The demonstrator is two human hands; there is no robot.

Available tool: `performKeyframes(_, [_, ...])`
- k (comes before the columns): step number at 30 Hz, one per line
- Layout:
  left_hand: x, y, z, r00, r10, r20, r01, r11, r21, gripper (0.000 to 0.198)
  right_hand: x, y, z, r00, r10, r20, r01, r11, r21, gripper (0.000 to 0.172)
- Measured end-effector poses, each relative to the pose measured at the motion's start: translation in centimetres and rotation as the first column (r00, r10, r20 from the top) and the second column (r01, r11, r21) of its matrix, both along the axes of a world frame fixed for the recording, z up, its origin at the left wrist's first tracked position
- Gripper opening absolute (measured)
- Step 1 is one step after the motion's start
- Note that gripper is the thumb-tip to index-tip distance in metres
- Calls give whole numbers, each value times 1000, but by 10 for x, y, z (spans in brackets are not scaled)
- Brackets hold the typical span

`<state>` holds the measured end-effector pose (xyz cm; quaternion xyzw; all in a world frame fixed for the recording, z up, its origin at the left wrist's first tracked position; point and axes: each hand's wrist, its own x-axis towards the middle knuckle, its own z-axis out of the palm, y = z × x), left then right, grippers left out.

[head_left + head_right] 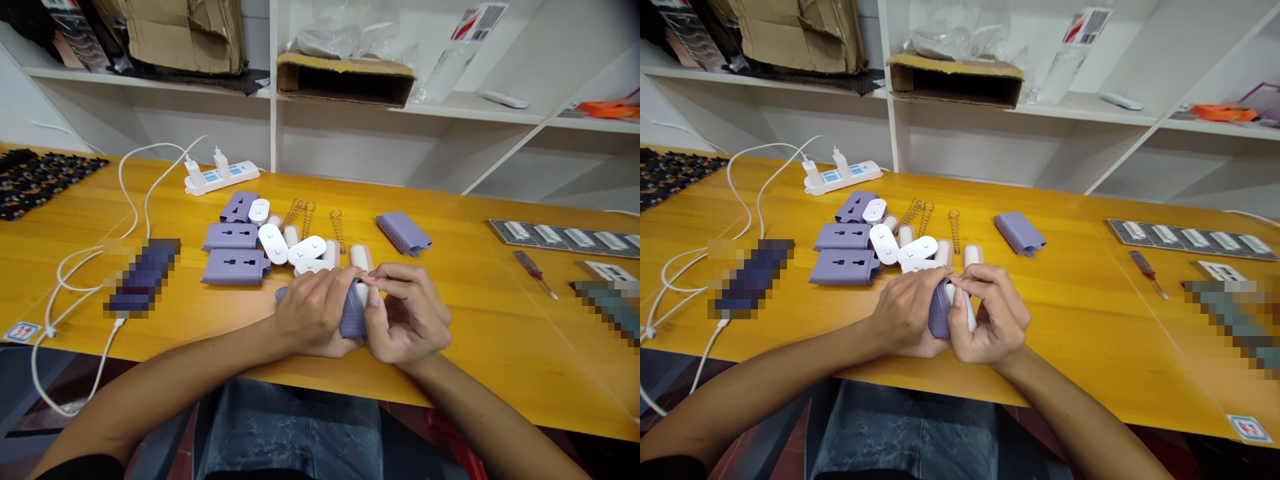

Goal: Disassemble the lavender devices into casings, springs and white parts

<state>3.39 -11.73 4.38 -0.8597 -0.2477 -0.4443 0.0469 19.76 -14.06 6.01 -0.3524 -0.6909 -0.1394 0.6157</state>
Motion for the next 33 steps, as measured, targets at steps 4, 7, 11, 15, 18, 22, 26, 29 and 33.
performKeyframes(4, [1,0,1,1000,0,12,0,1000,16,71,-2,1,-1,999,-7,-34,7,1000,0,23])
performKeyframes(7, [1,0,3,1000,5,26,-5,1000,3,69,-4,3,1,996,42,-73,-43,999,-13,21])
performKeyframes(11, [1,-1,4,999,26,37,-24,998,-53,70,-1,8,3,989,126,-77,-134,984,-115,16])
performKeyframes(15, [1,0,2,999,35,10,-35,997,-71,72,7,10,3,976,211,-55,-218,956,-194,14])
performKeyframes(18, [1,0,1,998,54,-23,-56,995,-80,74,10,7,7,968,246,-42,-249,940,-235,14])
performKeyframes(22, [1,0,1,997,48,-65,-52,997,-63,75,6,1,13,969,237,-70,-247,938,-242,17])
performKeyframes(26, [2,-1,3,998,43,-56,-45,998,-34,72,-1,-1,14,975,192,-109,-211,956,-204,18])
performKeyframes(29, [2,-1,4,998,34,-49,-36,999,-24,72,-2,1,11,979,168,-113,-187,964,-187,16])
performKeyframes(33, [2,-1,4,998,33,-60,-35,999,-26,72,-1,2,8,986,132,-104,-149,973,-177,13])
